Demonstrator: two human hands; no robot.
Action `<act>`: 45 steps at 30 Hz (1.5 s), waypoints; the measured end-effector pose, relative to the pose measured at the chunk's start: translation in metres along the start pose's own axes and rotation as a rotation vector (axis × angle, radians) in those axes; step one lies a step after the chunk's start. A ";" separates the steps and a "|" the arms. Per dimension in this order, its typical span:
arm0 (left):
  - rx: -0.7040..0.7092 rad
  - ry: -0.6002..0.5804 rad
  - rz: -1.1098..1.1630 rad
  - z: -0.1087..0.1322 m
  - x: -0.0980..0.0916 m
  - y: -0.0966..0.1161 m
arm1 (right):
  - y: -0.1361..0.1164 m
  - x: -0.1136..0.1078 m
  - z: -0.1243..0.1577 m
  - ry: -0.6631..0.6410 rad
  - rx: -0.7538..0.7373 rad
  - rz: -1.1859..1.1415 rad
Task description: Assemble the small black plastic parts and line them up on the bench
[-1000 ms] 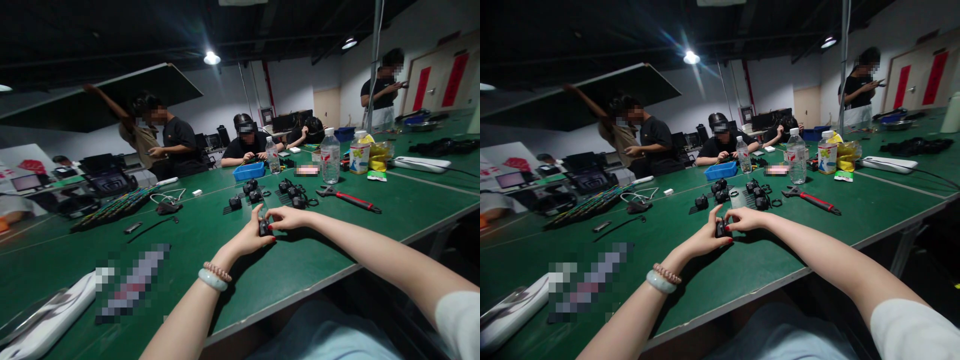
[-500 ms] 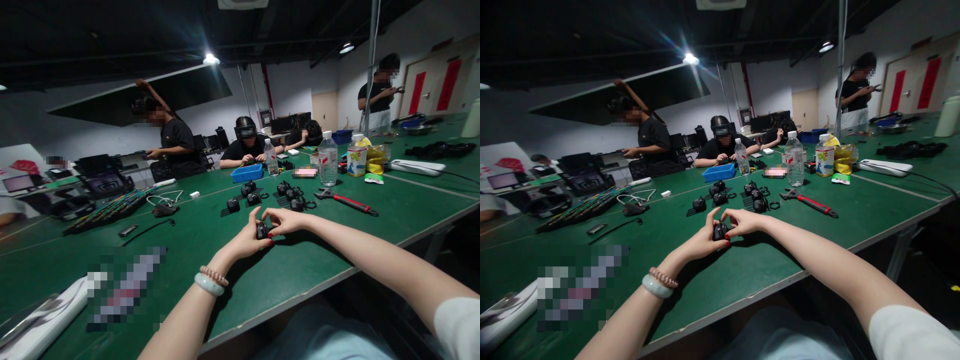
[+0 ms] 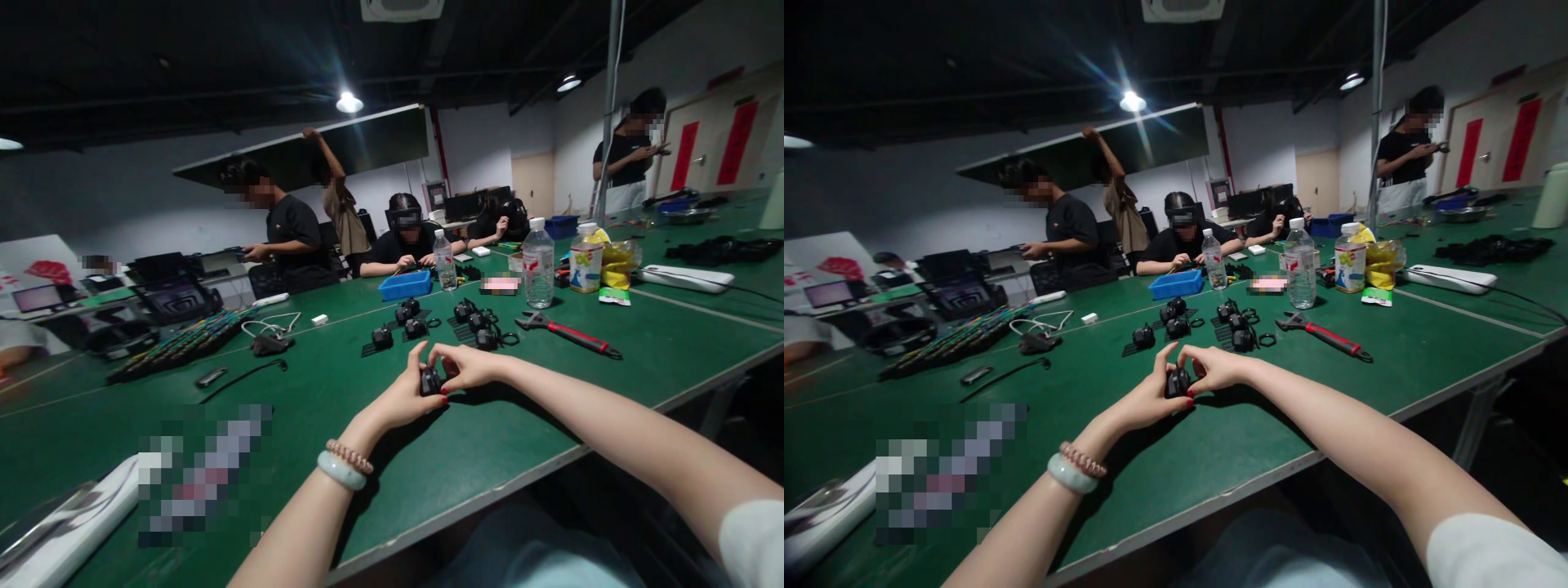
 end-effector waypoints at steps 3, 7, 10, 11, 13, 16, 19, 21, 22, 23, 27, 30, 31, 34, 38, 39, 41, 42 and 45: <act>0.015 0.013 0.004 0.000 0.000 0.001 | 0.000 -0.001 0.000 0.006 -0.010 0.013; 0.016 0.009 -0.001 -0.001 0.001 0.001 | 0.000 0.000 0.001 -0.001 -0.009 0.017; 0.015 0.013 -0.018 -0.001 0.001 0.001 | 0.001 0.000 0.001 -0.007 0.003 0.019; 0.014 0.012 -0.023 -0.001 0.001 0.001 | 0.001 0.000 0.001 -0.007 0.006 0.020; 0.010 0.010 -0.026 -0.001 0.001 0.000 | 0.001 0.000 0.001 -0.007 0.009 0.019; 0.009 0.013 -0.030 -0.001 0.001 0.000 | 0.001 -0.001 0.001 -0.002 0.009 0.021; 0.013 0.013 -0.040 -0.001 0.001 0.001 | 0.001 -0.001 0.001 0.000 0.004 0.023; 0.012 0.009 -0.043 -0.001 0.001 0.002 | 0.001 -0.001 0.001 0.001 0.005 0.024; 0.011 0.009 -0.045 -0.001 0.001 0.002 | 0.001 -0.001 0.001 0.002 0.007 0.026; 0.009 0.010 -0.047 -0.001 0.001 0.002 | 0.001 -0.001 0.001 0.002 0.008 0.027; 0.004 0.018 -0.050 -0.001 0.001 0.002 | 0.001 -0.002 0.001 -0.002 0.010 0.018; -0.002 0.014 -0.042 -0.001 0.001 0.001 | 0.001 -0.002 0.001 0.001 0.016 0.011; -0.005 0.013 -0.040 -0.001 0.001 0.001 | 0.001 -0.002 0.001 -0.002 0.022 0.008; -0.010 0.011 -0.031 0.000 0.002 0.002 | 0.001 -0.001 0.001 -0.017 0.041 -0.004; 0.003 0.014 -0.022 0.000 0.001 0.006 | 0.001 -0.001 0.002 -0.021 0.051 -0.016; 0.005 0.014 -0.020 0.000 0.001 0.006 | 0.001 -0.001 0.002 -0.020 0.052 -0.018; 0.003 0.012 -0.015 0.000 0.002 0.006 | 0.001 -0.002 0.002 -0.016 0.050 -0.020; 0.000 0.013 -0.013 0.000 0.002 0.006 | 0.001 -0.002 0.002 -0.014 0.049 -0.019; -0.001 0.020 -0.004 0.001 0.001 0.004 | 0.002 -0.002 0.002 -0.012 0.051 -0.015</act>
Point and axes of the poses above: each hand's wrist, its own z-axis away from the middle knuckle, its own x-axis out of the palm, y = z × x, the point moved 10 cm from there along -z, towards the middle knuckle, and after that the axes turned 11 degrees about -y, right-handed, at the moved point
